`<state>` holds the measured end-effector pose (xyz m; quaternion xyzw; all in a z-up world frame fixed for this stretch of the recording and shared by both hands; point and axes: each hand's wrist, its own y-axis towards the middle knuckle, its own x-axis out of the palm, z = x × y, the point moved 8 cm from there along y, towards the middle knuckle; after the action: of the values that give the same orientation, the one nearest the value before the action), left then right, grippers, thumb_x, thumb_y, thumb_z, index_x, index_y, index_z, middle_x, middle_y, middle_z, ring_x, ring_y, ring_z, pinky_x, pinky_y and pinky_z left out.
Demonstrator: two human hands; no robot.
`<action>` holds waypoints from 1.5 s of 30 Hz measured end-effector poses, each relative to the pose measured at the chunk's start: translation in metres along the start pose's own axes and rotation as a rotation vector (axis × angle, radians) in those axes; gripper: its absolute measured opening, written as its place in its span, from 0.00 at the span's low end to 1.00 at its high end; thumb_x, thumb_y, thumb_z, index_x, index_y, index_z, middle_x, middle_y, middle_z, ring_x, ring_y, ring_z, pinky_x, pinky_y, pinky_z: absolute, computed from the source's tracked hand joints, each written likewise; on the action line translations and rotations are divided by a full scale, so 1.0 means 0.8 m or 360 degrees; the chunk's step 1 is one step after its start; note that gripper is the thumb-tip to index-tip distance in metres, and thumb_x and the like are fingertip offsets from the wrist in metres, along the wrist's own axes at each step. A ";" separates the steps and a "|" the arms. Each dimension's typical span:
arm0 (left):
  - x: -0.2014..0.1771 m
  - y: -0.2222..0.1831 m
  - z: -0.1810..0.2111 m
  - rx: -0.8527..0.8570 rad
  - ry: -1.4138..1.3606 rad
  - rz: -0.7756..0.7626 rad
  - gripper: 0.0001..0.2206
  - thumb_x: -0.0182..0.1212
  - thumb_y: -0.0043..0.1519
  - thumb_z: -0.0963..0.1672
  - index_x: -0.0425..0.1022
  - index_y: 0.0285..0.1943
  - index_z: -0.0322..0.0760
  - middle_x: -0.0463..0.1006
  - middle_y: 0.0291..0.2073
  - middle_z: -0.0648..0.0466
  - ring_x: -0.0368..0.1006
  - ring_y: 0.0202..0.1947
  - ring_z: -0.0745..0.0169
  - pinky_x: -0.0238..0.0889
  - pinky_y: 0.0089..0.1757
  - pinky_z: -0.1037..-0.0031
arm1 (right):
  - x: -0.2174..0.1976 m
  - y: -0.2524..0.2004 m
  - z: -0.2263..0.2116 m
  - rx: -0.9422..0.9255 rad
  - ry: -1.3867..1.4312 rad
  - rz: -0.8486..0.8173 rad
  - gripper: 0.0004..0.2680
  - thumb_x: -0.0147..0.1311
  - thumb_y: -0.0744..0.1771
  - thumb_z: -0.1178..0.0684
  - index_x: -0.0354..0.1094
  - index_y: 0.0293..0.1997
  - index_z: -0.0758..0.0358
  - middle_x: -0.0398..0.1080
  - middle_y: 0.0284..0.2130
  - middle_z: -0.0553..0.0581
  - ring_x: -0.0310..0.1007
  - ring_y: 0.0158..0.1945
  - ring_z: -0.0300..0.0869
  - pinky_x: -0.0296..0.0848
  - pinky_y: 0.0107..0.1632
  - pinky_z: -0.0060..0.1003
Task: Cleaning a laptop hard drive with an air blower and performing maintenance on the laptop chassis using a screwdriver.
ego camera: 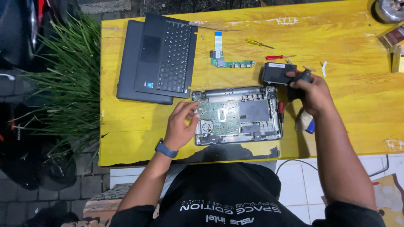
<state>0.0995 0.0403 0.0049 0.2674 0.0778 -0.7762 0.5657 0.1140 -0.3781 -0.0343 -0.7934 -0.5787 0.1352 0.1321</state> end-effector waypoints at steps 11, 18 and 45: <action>-0.013 -0.043 -0.047 -0.0038 -0.0058 0.0112 0.17 0.58 0.62 0.35 0.73 0.62 0.30 0.71 0.40 0.49 0.77 0.37 0.56 0.76 0.40 0.70 | 0.020 0.036 -0.011 -0.0238 -0.0472 0.0229 0.14 0.68 0.63 0.54 0.72 0.47 0.72 0.67 0.31 0.64 0.73 0.36 0.52 0.74 0.41 0.53; -0.017 -0.044 -0.041 0.0010 -0.0055 0.0165 0.16 0.59 0.62 0.35 0.75 0.60 0.31 0.72 0.38 0.49 0.78 0.35 0.55 0.75 0.39 0.70 | 0.027 0.047 -0.023 -0.0247 -0.0997 0.0237 0.13 0.66 0.62 0.52 0.73 0.43 0.71 0.69 0.26 0.64 0.74 0.30 0.52 0.74 0.32 0.49; 0.012 -0.046 -0.038 0.0119 0.0355 -0.0044 0.19 0.65 0.63 0.46 0.74 0.63 0.39 0.73 0.54 0.47 0.74 0.51 0.50 0.75 0.46 0.64 | -0.017 -0.064 0.005 0.0031 -0.1664 0.0455 0.24 0.57 0.69 0.37 0.61 0.61 0.72 0.71 0.51 0.79 0.69 0.53 0.71 0.69 0.50 0.60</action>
<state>0.0734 0.0579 -0.0320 0.3719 0.1150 -0.7517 0.5324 0.0635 -0.3760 -0.0185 -0.6899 -0.4524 0.5338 -0.1857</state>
